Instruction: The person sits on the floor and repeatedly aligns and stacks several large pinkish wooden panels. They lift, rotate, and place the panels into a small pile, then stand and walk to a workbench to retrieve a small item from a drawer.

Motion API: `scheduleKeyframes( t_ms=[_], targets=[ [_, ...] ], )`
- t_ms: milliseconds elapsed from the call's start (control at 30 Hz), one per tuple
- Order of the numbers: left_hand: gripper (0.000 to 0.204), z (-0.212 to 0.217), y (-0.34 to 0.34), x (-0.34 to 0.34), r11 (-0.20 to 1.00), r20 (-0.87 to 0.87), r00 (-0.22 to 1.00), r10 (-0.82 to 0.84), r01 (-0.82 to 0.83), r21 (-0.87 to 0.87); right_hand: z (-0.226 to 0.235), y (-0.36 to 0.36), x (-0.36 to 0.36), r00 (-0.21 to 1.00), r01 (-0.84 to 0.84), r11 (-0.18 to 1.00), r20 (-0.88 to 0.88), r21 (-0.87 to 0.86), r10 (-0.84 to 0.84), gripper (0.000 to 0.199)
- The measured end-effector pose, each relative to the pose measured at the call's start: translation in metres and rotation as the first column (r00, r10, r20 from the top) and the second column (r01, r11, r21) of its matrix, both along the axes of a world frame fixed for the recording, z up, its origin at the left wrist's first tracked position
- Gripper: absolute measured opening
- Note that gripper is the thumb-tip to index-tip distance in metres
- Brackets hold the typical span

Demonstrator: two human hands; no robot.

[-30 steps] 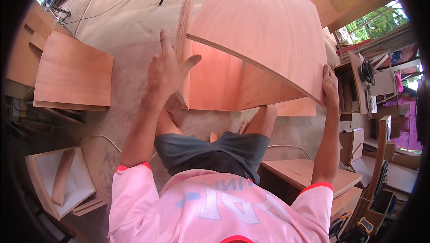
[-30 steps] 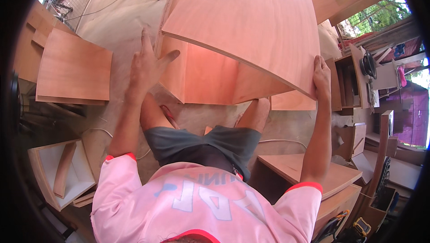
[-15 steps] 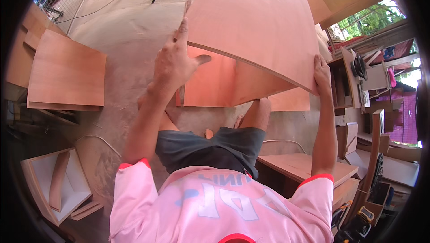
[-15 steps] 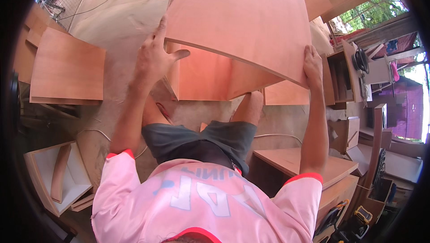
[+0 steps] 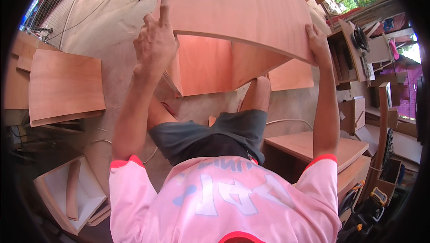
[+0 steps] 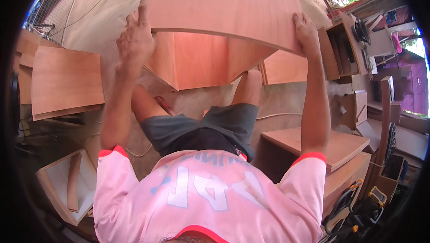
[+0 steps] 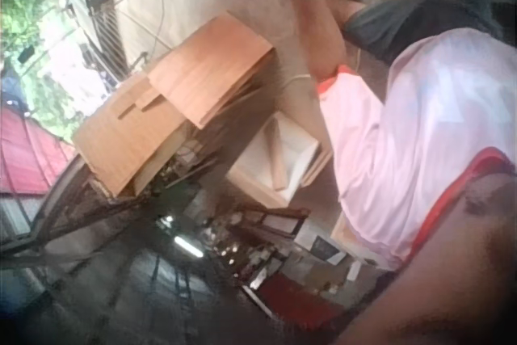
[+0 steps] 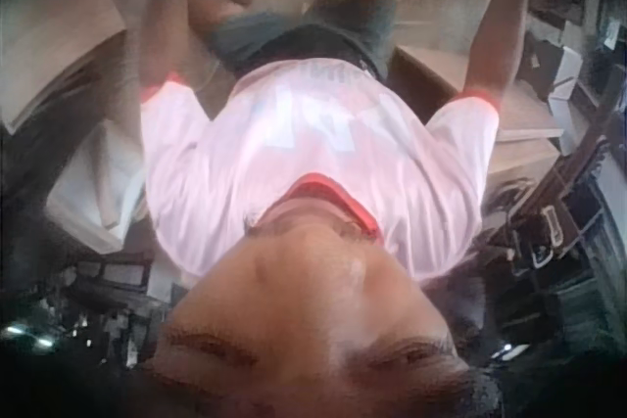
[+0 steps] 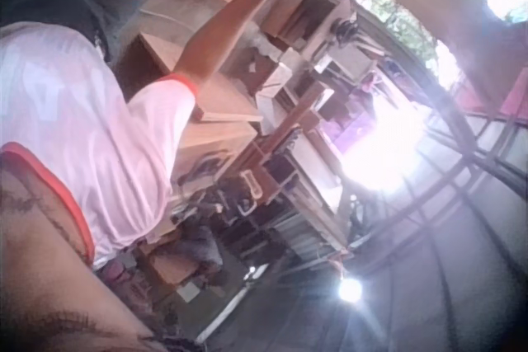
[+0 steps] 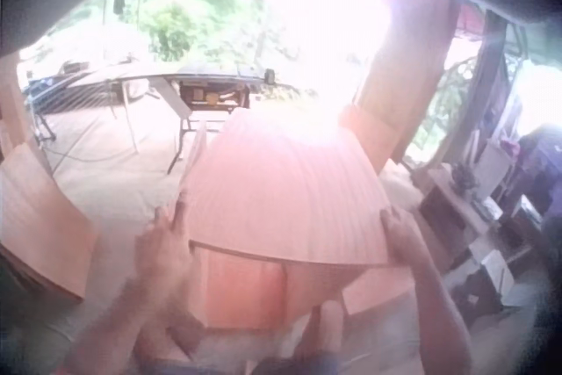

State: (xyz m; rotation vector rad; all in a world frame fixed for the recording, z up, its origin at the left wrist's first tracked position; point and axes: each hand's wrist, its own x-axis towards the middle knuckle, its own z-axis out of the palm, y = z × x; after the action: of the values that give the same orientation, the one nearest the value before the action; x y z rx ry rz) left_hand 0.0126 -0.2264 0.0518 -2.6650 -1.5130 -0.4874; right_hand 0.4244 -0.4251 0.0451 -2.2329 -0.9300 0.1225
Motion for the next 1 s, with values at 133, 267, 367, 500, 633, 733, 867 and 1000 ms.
scheduleKeyframes(
  t_ms=[133, 267, 367, 500, 633, 733, 867, 1000],
  targets=[
    [0.067, 0.0, 0.002, -0.001, 0.999, -0.031, 0.999, -0.035, 0.035, -0.013, -0.007, -0.005, 0.017, 0.994, -0.04, 0.996, -0.099, 0.08, 0.048, 0.057],
    [0.066, -0.006, 0.005, 0.002, 0.998, -0.019, 0.999, -0.047, 0.047, 0.029, -0.012, -0.038, 0.028, 0.677, 0.017, 0.953, -0.705, 0.302, 0.212, 0.058],
    [0.064, -0.011, 0.006, 0.005, 0.995, -0.002, 0.998, -0.07, 0.07, 0.078, -0.057, -0.064, -0.002, 0.602, 0.342, 0.734, -0.737, 0.587, 0.309, 0.054],
    [0.071, -0.011, 0.004, 0.006, 0.998, 0.043, 0.998, -0.053, 0.052, 0.027, -0.128, -0.058, -0.066, 0.757, -0.167, 0.865, -0.5, 0.473, 0.42, 0.063],
    [0.07, -0.007, 0.002, 0.006, 0.997, -0.004, 0.998, -0.067, 0.067, 0.028, -0.13, -0.021, -0.069, 0.876, -0.141, 0.946, -0.408, 0.291, 0.256, 0.048],
    [0.065, -0.008, 0.004, 0.004, 0.996, -0.021, 0.998, -0.066, 0.067, 0.055, -0.132, -0.016, -0.075, 0.879, -0.087, 0.938, -0.418, 0.337, 0.232, 0.033],
    [0.064, -0.011, 0.007, -0.001, 0.996, -0.014, 0.998, -0.055, 0.056, 0.074, -0.154, -0.026, -0.085, 0.829, -0.021, 0.957, -0.53, 0.291, 0.179, 0.024],
    [0.063, -0.012, 0.006, -0.003, 0.997, -0.017, 0.998, -0.053, 0.054, 0.062, -0.17, -0.03, -0.087, 0.838, -0.013, 0.909, -0.491, 0.418, 0.238, 0.021]
  ],
)
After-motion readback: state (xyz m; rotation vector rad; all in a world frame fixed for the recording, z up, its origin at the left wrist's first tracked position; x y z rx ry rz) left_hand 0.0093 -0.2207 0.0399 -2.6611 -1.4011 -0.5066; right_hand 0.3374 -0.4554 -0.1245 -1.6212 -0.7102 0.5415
